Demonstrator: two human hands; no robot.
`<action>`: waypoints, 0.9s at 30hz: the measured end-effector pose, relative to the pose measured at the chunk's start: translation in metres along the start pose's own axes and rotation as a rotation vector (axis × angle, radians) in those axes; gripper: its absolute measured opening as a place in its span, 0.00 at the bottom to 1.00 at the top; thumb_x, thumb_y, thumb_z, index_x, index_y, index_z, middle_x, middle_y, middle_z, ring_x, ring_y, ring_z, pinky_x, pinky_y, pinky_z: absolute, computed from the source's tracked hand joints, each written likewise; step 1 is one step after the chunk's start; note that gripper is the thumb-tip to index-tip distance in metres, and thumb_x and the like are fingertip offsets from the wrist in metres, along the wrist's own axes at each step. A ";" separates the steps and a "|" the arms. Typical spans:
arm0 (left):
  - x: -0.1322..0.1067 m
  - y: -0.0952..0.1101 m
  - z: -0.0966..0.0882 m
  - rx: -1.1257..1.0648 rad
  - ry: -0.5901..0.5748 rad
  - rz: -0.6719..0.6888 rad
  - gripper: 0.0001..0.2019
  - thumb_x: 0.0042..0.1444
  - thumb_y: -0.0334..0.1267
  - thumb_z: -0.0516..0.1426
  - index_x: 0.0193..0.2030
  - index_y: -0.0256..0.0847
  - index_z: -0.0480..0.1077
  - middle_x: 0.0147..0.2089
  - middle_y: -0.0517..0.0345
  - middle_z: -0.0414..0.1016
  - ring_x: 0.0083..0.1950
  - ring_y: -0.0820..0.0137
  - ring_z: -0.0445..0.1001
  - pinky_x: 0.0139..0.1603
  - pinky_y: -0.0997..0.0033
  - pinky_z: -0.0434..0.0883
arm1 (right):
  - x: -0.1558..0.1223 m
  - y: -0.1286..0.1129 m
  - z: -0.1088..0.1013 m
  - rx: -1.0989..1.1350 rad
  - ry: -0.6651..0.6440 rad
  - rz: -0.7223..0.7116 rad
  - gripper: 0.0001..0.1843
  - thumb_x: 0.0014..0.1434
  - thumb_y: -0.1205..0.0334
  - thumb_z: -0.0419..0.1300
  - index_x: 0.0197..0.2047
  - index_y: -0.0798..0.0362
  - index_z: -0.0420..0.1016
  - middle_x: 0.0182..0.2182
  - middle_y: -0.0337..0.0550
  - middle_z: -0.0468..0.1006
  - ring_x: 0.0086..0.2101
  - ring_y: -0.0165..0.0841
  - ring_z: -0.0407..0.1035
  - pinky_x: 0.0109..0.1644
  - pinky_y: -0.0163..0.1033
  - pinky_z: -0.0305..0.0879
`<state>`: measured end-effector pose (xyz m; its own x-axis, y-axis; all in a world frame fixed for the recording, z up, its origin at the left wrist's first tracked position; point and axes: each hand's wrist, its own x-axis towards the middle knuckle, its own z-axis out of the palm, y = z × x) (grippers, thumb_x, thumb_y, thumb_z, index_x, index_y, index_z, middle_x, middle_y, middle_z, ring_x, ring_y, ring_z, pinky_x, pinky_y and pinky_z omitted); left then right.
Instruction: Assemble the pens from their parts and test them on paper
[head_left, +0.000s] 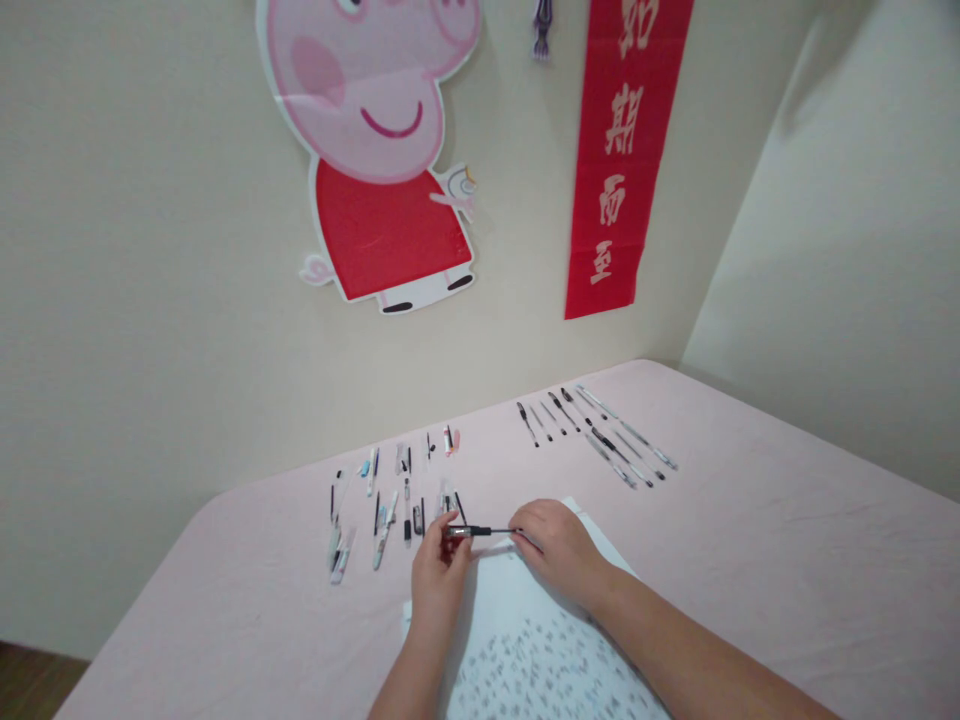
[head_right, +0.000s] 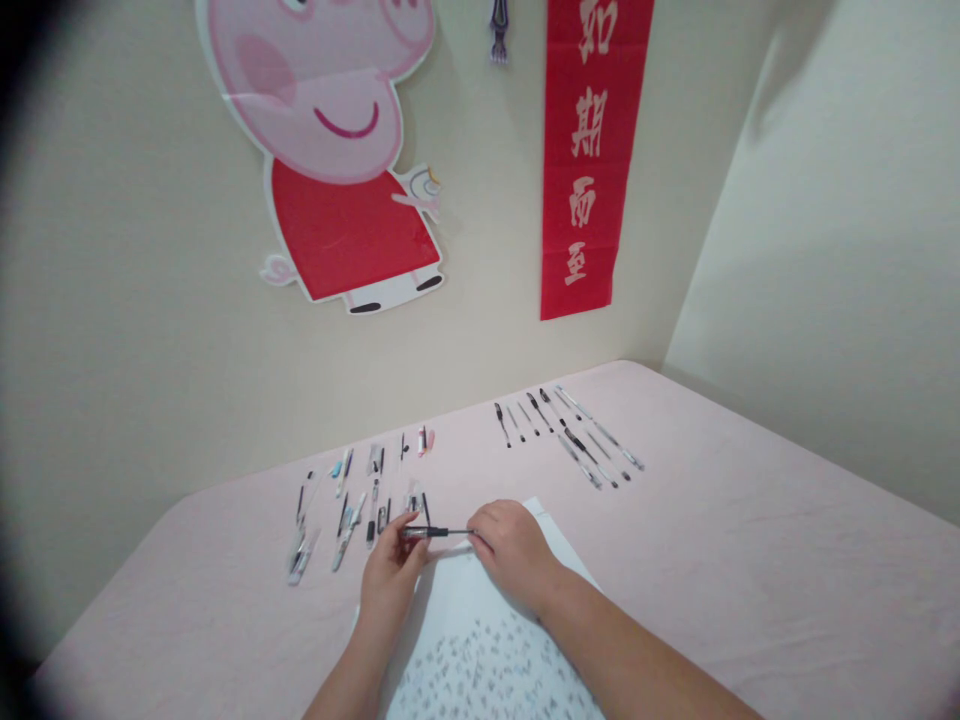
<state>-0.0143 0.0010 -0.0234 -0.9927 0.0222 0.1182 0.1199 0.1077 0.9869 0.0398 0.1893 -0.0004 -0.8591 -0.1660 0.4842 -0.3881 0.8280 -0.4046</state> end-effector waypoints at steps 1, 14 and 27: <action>0.000 0.000 0.001 -0.029 -0.017 -0.003 0.19 0.43 0.37 0.61 0.45 0.39 0.70 0.26 0.62 0.71 0.26 0.72 0.68 0.29 0.70 0.68 | 0.000 0.001 0.000 -0.004 -0.001 0.021 0.06 0.59 0.67 0.56 0.36 0.53 0.74 0.32 0.44 0.77 0.36 0.36 0.68 0.42 0.41 0.61; -0.002 0.008 0.004 -0.038 -0.050 0.000 0.17 0.43 0.41 0.61 0.41 0.39 0.71 0.25 0.62 0.68 0.25 0.73 0.66 0.26 0.72 0.64 | -0.001 0.064 -0.033 -0.351 0.166 0.502 0.06 0.56 0.66 0.55 0.28 0.53 0.71 0.28 0.42 0.73 0.33 0.35 0.66 0.38 0.38 0.56; -0.002 -0.001 0.001 0.086 -0.103 0.040 0.12 0.45 0.42 0.61 0.36 0.38 0.74 0.29 0.55 0.74 0.29 0.68 0.71 0.31 0.69 0.68 | -0.006 0.081 -0.064 -0.594 0.039 0.739 0.09 0.56 0.65 0.54 0.31 0.56 0.76 0.32 0.52 0.77 0.34 0.39 0.70 0.36 0.39 0.58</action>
<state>-0.0124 0.0023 -0.0245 -0.9815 0.1299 0.1407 0.1639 0.1893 0.9681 0.0351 0.2916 0.0135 -0.8033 0.5185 0.2930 0.4925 0.8549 -0.1630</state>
